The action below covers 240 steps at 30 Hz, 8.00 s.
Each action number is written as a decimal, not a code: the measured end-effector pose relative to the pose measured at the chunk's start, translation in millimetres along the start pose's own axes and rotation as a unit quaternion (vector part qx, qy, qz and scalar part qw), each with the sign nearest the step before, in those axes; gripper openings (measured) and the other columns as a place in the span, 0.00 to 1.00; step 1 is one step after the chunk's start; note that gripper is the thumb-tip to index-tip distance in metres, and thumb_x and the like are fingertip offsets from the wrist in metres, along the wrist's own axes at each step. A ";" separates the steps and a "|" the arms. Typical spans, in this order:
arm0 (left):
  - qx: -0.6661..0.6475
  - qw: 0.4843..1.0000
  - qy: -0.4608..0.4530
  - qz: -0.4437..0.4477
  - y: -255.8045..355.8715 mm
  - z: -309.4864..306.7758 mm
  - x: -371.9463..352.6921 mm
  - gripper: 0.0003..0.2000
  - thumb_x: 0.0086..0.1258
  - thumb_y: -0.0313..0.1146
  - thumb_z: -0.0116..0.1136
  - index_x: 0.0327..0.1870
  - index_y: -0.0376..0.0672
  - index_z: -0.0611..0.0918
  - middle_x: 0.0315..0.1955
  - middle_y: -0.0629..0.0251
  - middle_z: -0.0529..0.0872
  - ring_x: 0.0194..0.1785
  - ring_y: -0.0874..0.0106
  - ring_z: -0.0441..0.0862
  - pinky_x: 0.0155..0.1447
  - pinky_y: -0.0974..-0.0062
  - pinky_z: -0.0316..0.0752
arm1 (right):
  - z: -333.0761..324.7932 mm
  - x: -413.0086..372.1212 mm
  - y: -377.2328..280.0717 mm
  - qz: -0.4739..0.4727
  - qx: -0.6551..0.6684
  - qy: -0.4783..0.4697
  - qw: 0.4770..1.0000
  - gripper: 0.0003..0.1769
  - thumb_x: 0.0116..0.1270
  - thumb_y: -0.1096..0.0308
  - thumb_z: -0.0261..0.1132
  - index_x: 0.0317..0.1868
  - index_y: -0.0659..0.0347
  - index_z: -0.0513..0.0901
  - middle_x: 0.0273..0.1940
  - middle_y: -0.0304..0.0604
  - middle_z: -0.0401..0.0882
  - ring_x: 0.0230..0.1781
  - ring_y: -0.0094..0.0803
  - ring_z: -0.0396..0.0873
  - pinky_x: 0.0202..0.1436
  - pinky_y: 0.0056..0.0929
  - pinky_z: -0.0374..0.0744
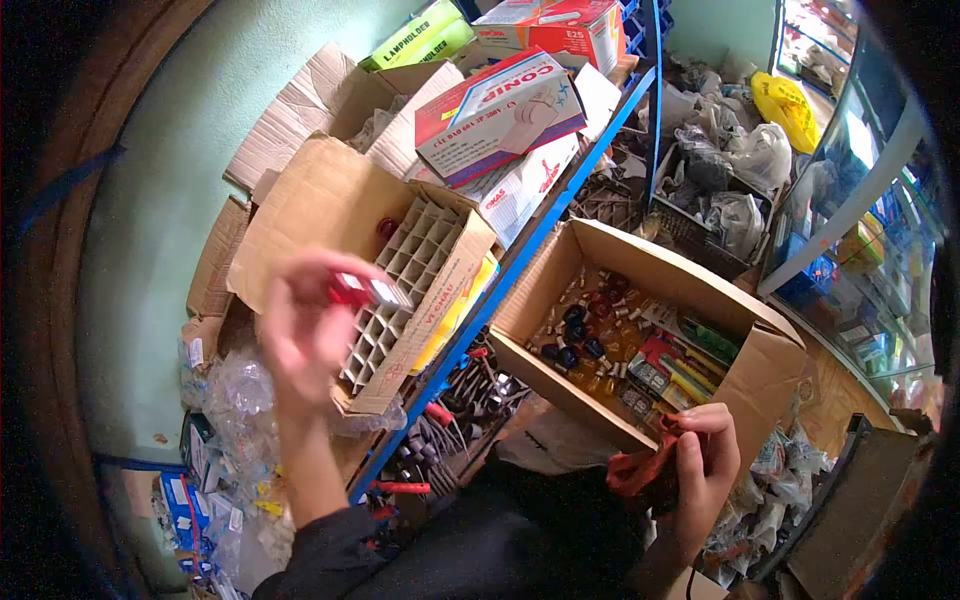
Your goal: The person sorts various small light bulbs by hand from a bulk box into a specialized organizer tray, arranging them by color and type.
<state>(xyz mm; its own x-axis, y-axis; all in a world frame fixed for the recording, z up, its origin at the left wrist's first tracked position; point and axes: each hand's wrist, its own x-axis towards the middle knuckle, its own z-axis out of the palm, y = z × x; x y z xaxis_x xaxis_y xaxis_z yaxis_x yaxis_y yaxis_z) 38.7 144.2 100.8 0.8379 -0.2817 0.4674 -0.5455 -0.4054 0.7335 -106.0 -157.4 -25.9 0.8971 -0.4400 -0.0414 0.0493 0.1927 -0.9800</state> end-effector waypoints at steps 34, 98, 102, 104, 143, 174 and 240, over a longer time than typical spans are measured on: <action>-0.176 0.954 -0.242 0.023 -3.6 163.4 -50.4 0.20 0.63 0.32 0.76 0.56 0.40 0.87 0.42 0.56 0.90 0.43 0.62 0.90 0.47 0.68 0.84 | 6.7 0.0 0.4 -0.264 -0.044 0.119 0.956 0.22 0.59 0.63 0.83 0.44 0.60 0.78 0.49 0.53 0.77 0.46 0.39 0.83 0.48 0.33 0.86; -0.312 0.907 -0.196 -0.205 3.4 182.9 -57.7 0.19 0.81 0.39 0.61 0.64 0.34 0.81 0.44 0.67 0.86 0.46 0.79 0.81 0.54 0.80 0.76 | 26.2 4.0 19.4 -0.296 -0.184 0.102 0.932 0.18 0.58 0.70 0.82 0.45 0.60 0.82 0.47 0.53 0.82 0.41 0.43 0.85 0.44 0.36 0.85; -0.342 0.883 -0.255 -0.194 -1.9 178.5 -54.8 0.18 0.79 0.30 0.63 0.65 0.33 0.80 0.53 0.62 0.87 0.55 0.76 0.83 0.61 0.76 0.77 | 17.0 16.3 11.8 -0.293 -0.178 0.113 0.932 0.15 0.59 0.71 0.81 0.42 0.61 0.83 0.45 0.52 0.82 0.42 0.43 0.84 0.44 0.36 0.84; -0.318 0.897 -0.264 -0.159 6.4 180.1 -57.6 0.17 0.80 0.28 0.60 0.66 0.33 0.80 0.57 0.59 0.86 0.59 0.74 0.83 0.66 0.74 0.77 | 14.8 19.8 11.2 -0.288 -0.188 0.131 0.930 0.16 0.59 0.71 0.81 0.42 0.61 0.83 0.45 0.52 0.82 0.42 0.43 0.84 0.44 0.36 0.84; -0.378 0.890 -0.050 -0.251 7.3 202.4 -66.6 0.19 0.77 0.38 0.66 0.59 0.32 0.82 0.49 0.57 0.90 0.50 0.74 0.87 0.57 0.76 0.81 | 22.9 18.8 0.3 -0.199 -0.141 0.054 0.968 0.14 0.61 0.75 0.77 0.45 0.63 0.83 0.46 0.52 0.81 0.48 0.44 0.82 0.52 0.37 0.81; -0.328 0.907 -0.141 -0.223 6.5 199.4 -66.0 0.24 0.70 0.18 0.68 0.67 0.31 0.80 0.51 0.59 0.89 0.51 0.75 0.85 0.59 0.76 0.79 | 18.8 20.2 12.5 -0.217 -0.070 0.119 0.966 0.14 0.61 0.75 0.77 0.44 0.63 0.82 0.44 0.52 0.81 0.45 0.43 0.81 0.50 0.36 0.80; 0.135 0.945 -0.295 0.031 -82.4 216.7 -13.5 0.15 0.62 0.30 0.74 0.49 0.44 0.87 0.45 0.58 0.90 0.50 0.57 0.84 0.58 0.63 0.77 | -8.1 6.4 13.7 0.001 0.099 -0.016 0.995 0.07 0.76 0.76 0.62 0.51 0.67 0.79 0.51 0.46 0.78 0.55 0.31 0.78 0.63 0.30 0.74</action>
<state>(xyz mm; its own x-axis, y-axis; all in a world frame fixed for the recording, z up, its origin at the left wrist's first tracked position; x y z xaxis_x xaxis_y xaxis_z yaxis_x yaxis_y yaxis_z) 68.7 -7.0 -72.9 0.6922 -0.7159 0.0912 -0.6449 -0.5568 0.5235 -103.1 -164.6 -41.2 0.9107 -0.4117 -0.0332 0.1311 0.3644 -0.9220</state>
